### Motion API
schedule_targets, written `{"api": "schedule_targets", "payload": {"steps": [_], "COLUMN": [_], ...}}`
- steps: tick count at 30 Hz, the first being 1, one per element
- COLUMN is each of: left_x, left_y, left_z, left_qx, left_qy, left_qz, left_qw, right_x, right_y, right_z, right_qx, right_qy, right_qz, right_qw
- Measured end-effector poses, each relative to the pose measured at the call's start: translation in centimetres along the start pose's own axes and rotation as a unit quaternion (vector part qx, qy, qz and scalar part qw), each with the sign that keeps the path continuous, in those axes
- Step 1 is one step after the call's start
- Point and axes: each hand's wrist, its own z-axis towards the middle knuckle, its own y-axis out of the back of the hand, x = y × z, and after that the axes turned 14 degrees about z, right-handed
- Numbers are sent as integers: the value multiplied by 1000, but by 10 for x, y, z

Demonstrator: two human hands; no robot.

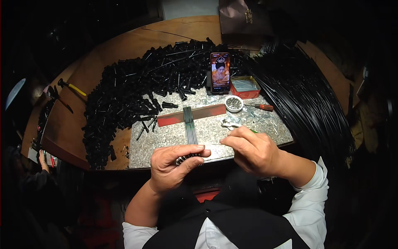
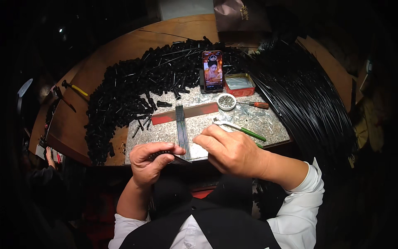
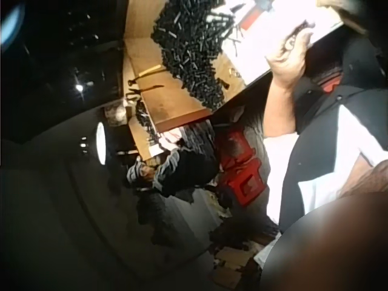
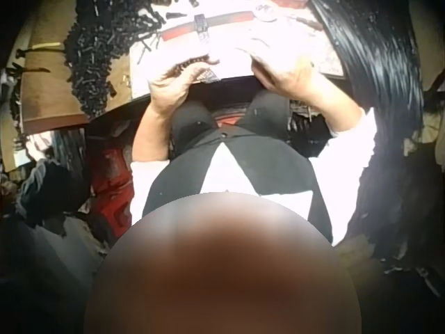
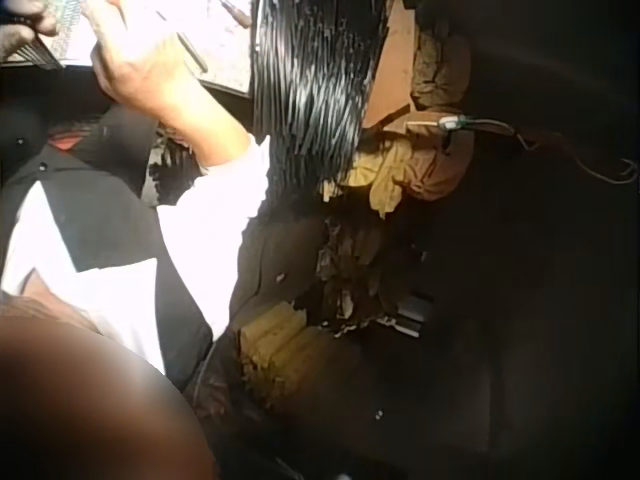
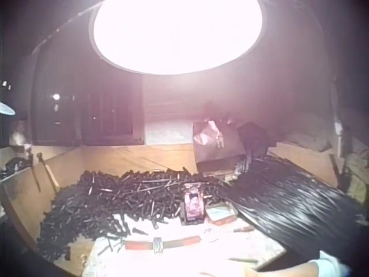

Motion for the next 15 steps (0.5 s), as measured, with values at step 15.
{"api": "schedule_targets", "payload": {"steps": [15], "left_x": [-11], "left_y": [1], "left_z": [1], "left_qx": [-48], "left_qy": [-19], "left_qz": [104], "left_qw": [993], "right_x": [15], "right_y": [-1], "right_z": [10], "right_qx": [-8], "right_qy": [41], "right_qz": [-47], "right_qw": [998]}}
